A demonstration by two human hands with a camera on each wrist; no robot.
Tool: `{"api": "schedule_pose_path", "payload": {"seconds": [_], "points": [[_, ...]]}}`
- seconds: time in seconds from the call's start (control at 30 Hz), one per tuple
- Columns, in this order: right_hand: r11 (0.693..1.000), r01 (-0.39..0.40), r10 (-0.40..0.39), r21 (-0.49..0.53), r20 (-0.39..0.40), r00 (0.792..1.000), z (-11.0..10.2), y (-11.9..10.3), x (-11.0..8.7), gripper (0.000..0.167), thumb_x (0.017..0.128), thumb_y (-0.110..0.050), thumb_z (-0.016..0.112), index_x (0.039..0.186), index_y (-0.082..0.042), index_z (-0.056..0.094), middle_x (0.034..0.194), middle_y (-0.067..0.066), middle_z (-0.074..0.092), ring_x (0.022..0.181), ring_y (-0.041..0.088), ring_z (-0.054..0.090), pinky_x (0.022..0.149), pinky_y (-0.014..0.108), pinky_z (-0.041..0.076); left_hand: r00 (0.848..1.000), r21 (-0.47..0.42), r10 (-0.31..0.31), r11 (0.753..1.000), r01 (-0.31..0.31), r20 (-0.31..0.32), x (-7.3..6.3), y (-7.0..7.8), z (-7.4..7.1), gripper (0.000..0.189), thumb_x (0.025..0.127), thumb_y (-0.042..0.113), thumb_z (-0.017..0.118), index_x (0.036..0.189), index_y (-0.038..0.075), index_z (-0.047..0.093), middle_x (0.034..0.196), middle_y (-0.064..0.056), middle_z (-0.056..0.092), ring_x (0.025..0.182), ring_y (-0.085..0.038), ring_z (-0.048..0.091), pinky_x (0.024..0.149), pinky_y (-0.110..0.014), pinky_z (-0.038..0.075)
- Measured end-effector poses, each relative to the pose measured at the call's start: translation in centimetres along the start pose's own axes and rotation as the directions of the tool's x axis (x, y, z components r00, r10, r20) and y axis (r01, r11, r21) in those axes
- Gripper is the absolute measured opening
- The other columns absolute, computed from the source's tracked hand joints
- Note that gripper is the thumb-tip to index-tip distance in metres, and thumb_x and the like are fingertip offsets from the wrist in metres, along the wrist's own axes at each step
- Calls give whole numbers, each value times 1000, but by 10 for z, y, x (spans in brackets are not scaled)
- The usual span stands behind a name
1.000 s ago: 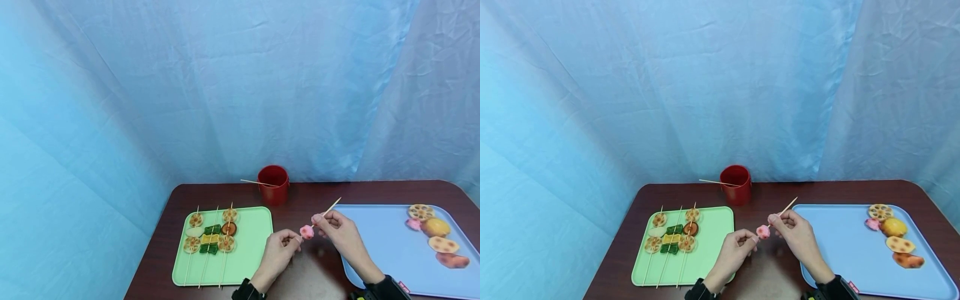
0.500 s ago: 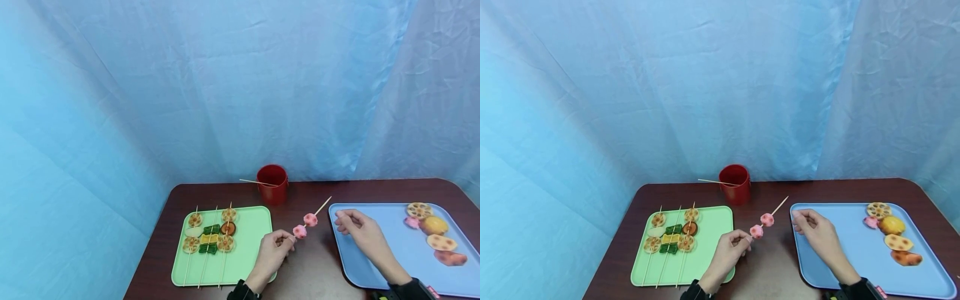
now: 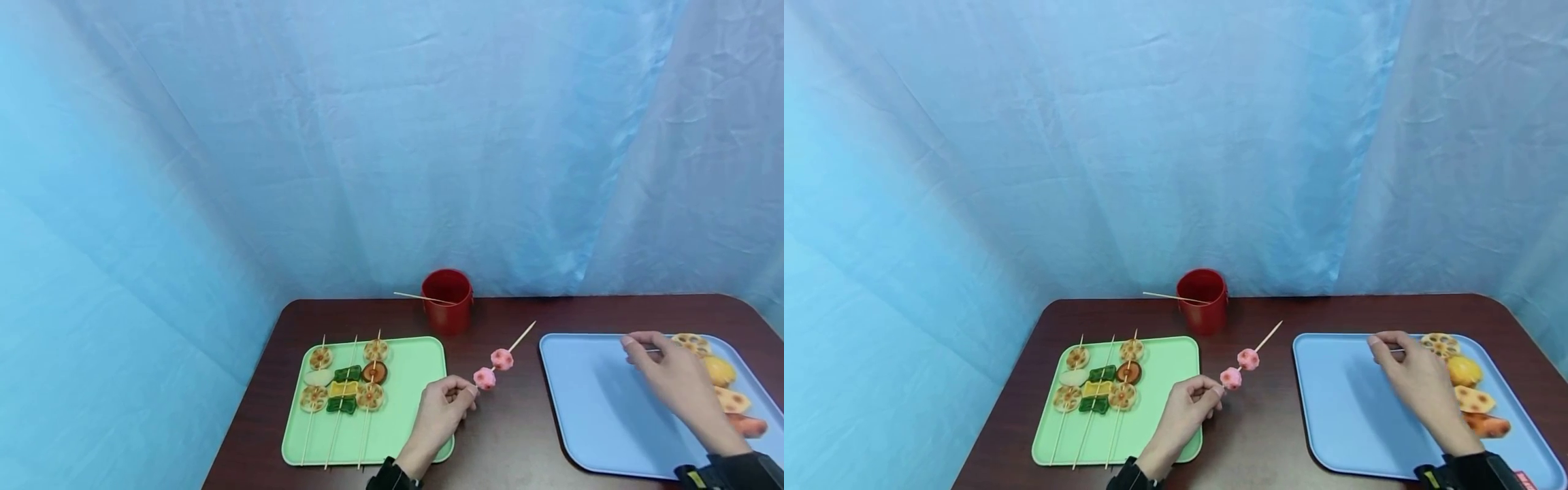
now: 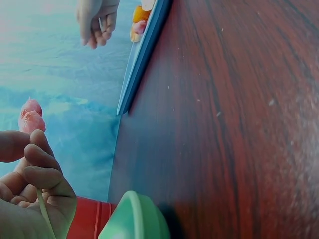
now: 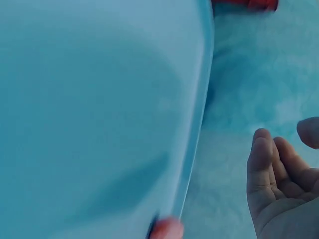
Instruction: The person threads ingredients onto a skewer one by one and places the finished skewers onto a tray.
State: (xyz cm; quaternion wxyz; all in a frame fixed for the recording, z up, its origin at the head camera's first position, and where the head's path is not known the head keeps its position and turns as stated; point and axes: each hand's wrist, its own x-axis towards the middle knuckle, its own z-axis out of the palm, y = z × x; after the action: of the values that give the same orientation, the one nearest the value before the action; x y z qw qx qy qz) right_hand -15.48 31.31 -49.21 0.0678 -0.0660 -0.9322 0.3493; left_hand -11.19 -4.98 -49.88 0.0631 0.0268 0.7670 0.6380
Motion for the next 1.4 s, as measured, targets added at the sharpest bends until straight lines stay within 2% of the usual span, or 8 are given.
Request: {"api": "schedule_pose_path", "payload": {"seconds": [0.17, 0.33, 0.57, 0.7, 0.87, 1.17, 1.27, 1.4], "points": [[994, 16, -21, -111, -38, 999, -7, 20, 10, 49, 106, -32, 58, 121, 15, 57, 106, 36, 65, 93, 54, 64, 65, 53, 51, 1000, 8, -9, 1000, 9, -6, 0, -1, -2, 21, 95, 16, 69, 91, -4, 74, 65, 8, 63, 54, -11, 52, 48, -19, 43], [977, 64, -80, -205, -75, 994, -14, 29, 18, 36, 99, -14, 68, 110, 19, 58, 92, 35, 64, 81, 50, 63, 62, 55, 49, 1000, 13, -13, 1000, 13, -8, 1, -2, -3, 21, 95, 16, 69, 91, -4, 74, 65, 8, 63, 54, -10, 52, 49, -19, 44], [967, 17, -23, -255, -20, 1000, -22, 34, 23, 37, 95, -7, 69, 114, 21, 53, 103, 39, 56, 92, 54, 55, 79, 69, 44, 1000, 13, -14, 1000, 15, -20, 0, -1, -4, 21, 95, 16, 69, 91, -4, 74, 65, 8, 63, 54, -8, 52, 50, -20, 44], [940, 52, -57, -336, -5, 998, -20, 38, 23, 36, 92, -6, 71, 108, 22, 55, 98, 39, 55, 91, 55, 55, 77, 67, 45, 999, 8, -25, 1000, 25, -20, -1, 1, -4, 22, 95, 17, 69, 90, -4, 74, 66, 6, 63, 55, -10, 52, 50, -20, 45], [903, 99, -111, -418, -5, 994, -13, 43, 24, 32, 87, -4, 75, 101, 18, 57, 94, 37, 55, 87, 54, 55, 73, 62, 45, 1000, 0, -22, 1000, 22, -18, -2, 1, -4, 21, 94, 16, 70, 88, -3, 74, 66, 3, 64, 54, -9, 52, 49, -20, 44], [866, 75, -85, -494, 1, 996, -5, 47, 22, 38, 84, 1, 76, 107, 23, 55, 110, 45, 49, 100, 61, 52, 84, 68, 45, 999, 5, -29, 1000, 29, -21, -2, 0, -3, 21, 95, 16, 69, 89, -3, 74, 66, 4, 64, 55, -10, 52, 50, -21, 46], [853, 137, -150, -504, 16, 989, -5, 49, 20, 36, 82, 3, 76, 105, 23, 56, 110, 46, 50, 98, 60, 53, 85, 68, 46, 999, 1, -25, 1000, 25, -21, -2, 0, -3, 21, 94, 16, 69, 89, -4, 74, 66, 4, 64, 54, -9, 52, 50, -21, 46], [817, 205, -219, -539, 39, 975, -6, 50, 17, 35, 80, 5, 76, 103, 23, 56, 107, 46, 51, 91, 58, 56, 83, 66, 48, 999, -5, -28, 1000, 28, -23, -2, -1, -3, 20, 94, 16, 69, 90, -4, 74, 65, 4, 64, 54, -8, 52, 50, -21, 45]]}}
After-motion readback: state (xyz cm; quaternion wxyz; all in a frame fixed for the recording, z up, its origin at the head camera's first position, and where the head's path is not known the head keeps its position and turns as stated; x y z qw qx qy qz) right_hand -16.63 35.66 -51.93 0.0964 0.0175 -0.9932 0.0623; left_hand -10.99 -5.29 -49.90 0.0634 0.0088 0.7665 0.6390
